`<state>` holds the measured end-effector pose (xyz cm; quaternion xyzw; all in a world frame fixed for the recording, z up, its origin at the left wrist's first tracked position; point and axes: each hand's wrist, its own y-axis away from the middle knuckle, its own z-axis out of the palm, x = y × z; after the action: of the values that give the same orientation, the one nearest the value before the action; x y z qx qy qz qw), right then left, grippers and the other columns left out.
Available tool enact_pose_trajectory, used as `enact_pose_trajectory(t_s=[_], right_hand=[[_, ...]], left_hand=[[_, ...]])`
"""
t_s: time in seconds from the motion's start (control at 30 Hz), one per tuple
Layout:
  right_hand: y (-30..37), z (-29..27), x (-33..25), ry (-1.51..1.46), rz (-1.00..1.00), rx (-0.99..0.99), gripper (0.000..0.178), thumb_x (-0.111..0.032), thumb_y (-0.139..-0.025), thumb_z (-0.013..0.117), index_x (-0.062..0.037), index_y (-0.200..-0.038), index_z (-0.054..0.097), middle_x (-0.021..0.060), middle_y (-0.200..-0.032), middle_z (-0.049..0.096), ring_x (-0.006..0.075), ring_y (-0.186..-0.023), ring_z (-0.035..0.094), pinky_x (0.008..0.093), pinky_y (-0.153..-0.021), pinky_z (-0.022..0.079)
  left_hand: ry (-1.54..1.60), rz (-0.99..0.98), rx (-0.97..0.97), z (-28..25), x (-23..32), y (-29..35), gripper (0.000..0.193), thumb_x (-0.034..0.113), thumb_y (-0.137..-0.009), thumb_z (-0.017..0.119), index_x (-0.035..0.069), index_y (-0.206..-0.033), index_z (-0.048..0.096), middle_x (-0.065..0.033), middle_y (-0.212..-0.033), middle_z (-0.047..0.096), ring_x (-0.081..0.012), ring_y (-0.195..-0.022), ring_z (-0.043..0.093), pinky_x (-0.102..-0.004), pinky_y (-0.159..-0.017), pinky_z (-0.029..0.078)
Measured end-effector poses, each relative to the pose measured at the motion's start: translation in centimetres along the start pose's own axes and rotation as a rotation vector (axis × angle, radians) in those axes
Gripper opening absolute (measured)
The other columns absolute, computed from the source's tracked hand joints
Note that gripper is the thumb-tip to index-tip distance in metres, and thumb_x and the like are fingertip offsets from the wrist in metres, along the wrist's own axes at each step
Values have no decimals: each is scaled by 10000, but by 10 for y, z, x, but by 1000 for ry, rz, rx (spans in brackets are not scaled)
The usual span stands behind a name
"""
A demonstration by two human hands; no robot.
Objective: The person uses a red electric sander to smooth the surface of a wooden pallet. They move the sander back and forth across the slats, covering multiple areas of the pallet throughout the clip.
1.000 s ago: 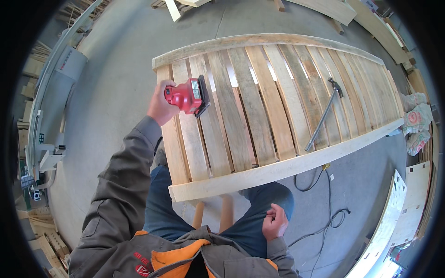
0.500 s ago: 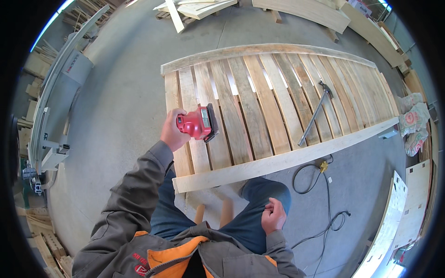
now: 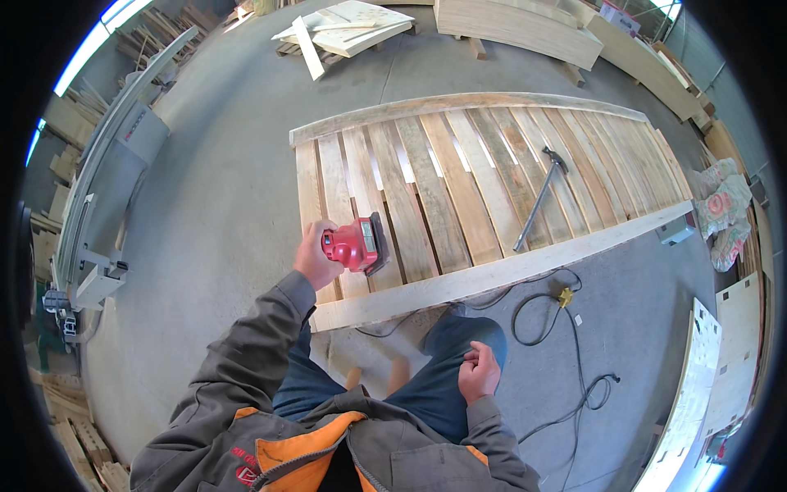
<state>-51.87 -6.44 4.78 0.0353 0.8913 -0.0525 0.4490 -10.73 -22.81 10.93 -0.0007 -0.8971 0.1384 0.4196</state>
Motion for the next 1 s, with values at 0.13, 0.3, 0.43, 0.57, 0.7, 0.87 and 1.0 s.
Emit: enact_pose_trajectory(t_s=[0.13,0.3,0.43,0.57,0.7,0.87,1.0], right_hand=[[1,-1,1,14,-20,5,368,57,-825,599,-7,-1179,675,121,-858,722,259,-757,720,360,-703,585],[3,-1,6,11,-14,-4,356,48,-842,613,-5,-1189,673,124,-876,727,236,-785,732,335,-717,584],[3,2,9,11,-18,-3,362,46,-837,625,-15,-1191,674,121,-879,731,238,-789,733,342,-720,586],[3,1,9,39,-44,11,378,32,-818,604,-39,-1182,679,111,-866,726,279,-784,723,395,-744,589],[-1,-2,11,-1,39,1,369,13,-820,603,-44,-1175,685,110,-868,727,279,-779,717,395,-748,589],[-1,1,10,-73,97,-32,389,-28,-840,635,-30,-1228,672,117,-915,722,251,-797,711,372,-763,593],[-1,0,-19,-157,54,-110,460,-64,-852,676,-11,-1307,643,137,-1005,714,235,-825,707,362,-781,599]], left_hand=[[-4,27,3,1,4,11,663,-10,-631,848,81,-1223,565,-191,-1178,583,-396,-1096,631,-440,-948,557],[8,31,12,1,5,21,675,-1,-626,862,82,-1227,565,-193,-1165,587,-394,-1097,630,-441,-944,555],[53,66,106,0,2,20,689,-14,-606,869,85,-1218,568,-175,-1150,593,-363,-1078,640,-428,-943,553],[239,88,208,-26,12,-4,718,-74,-573,846,80,-1219,573,-113,-1149,597,-277,-1098,644,-379,-968,547],[266,79,324,-91,50,-19,755,-110,-636,817,56,-1318,537,-95,-1195,623,-195,-1113,645,-352,-988,550],[378,-66,433,-179,55,19,660,-53,-752,810,-3,-1338,511,-103,-1160,637,-181,-998,651,-344,-863,577],[370,-136,587,-205,63,83,597,32,-794,819,-44,-1309,526,-112,-1124,651,-194,-975,650,-345,-847,570]])
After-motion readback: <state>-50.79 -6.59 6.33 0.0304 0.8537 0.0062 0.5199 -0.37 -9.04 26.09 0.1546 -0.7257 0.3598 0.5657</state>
